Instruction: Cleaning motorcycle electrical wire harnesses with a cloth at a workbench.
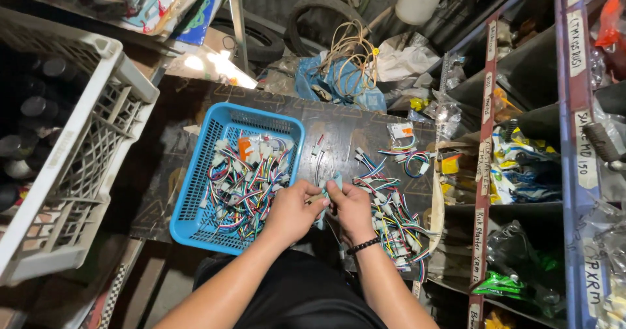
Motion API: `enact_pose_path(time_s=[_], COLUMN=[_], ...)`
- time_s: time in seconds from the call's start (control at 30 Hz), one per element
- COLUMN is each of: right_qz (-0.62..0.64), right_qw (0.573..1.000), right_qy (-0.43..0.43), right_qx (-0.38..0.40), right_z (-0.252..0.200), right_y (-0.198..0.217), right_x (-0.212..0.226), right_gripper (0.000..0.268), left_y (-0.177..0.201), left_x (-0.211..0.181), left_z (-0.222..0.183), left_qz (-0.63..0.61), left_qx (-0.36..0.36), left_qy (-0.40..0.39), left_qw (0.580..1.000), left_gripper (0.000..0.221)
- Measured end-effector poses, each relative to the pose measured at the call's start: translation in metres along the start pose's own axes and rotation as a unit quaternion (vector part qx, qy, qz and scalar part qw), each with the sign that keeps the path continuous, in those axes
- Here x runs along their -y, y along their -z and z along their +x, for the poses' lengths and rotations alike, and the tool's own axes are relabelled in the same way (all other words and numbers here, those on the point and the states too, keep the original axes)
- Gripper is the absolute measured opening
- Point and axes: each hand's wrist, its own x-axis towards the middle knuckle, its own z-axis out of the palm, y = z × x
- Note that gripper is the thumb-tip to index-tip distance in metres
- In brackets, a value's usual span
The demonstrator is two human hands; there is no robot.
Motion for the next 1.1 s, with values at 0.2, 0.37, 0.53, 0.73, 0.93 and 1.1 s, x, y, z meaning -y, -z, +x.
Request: enact_pose_path(time_s=[0.2,0.37,0.53,0.73,0.93,1.1], right_qz=[-0.036,0.109,0.190,0.112,-0.180,-0.311], right_qw=[0.999,0.989,0.965,0.986,0.976,0.924], right_qy=[-0.004,-0.058,-0.059,-0.045,0.124,0.200], right_qx=[-0.024,0.082,0.170,0.115,-0.020,-0.097], right_z=[0.012,-0.004,-0.011,-0.017,-0.011,-0.007], right_y=[0.033,0.025,0.016,0.004,-0.006,-0.005], right_x=[0.002,-0.001,0.009,0.012,0.013,0.007], right_gripper=[0.027,0.026,0.016,0.020,0.030,0.030], left_y=[-0.003,-0.007,-0.003,-0.001,0.000,-0.012], left_x=[0.023,0.023,0.021,0.020,0.012,0.017], left_z=[0.002,0.009,0.010,0.003,0.007,0.017], left_qz=[-0.131,-0.223,-0.236,-0.187,-0.113,-0.046], left_qx=[-0.024,-0.011,0.007,0.033,0.037,0.008], left_qy=[0.020,0.032,0.005,-0.019,0.036,0.056], left_qw=[0.991,0.974,0.972,0.982,0.992,0.997], left_gripper=[0.032,0.037,0.036,0.033,0.029,0.029])
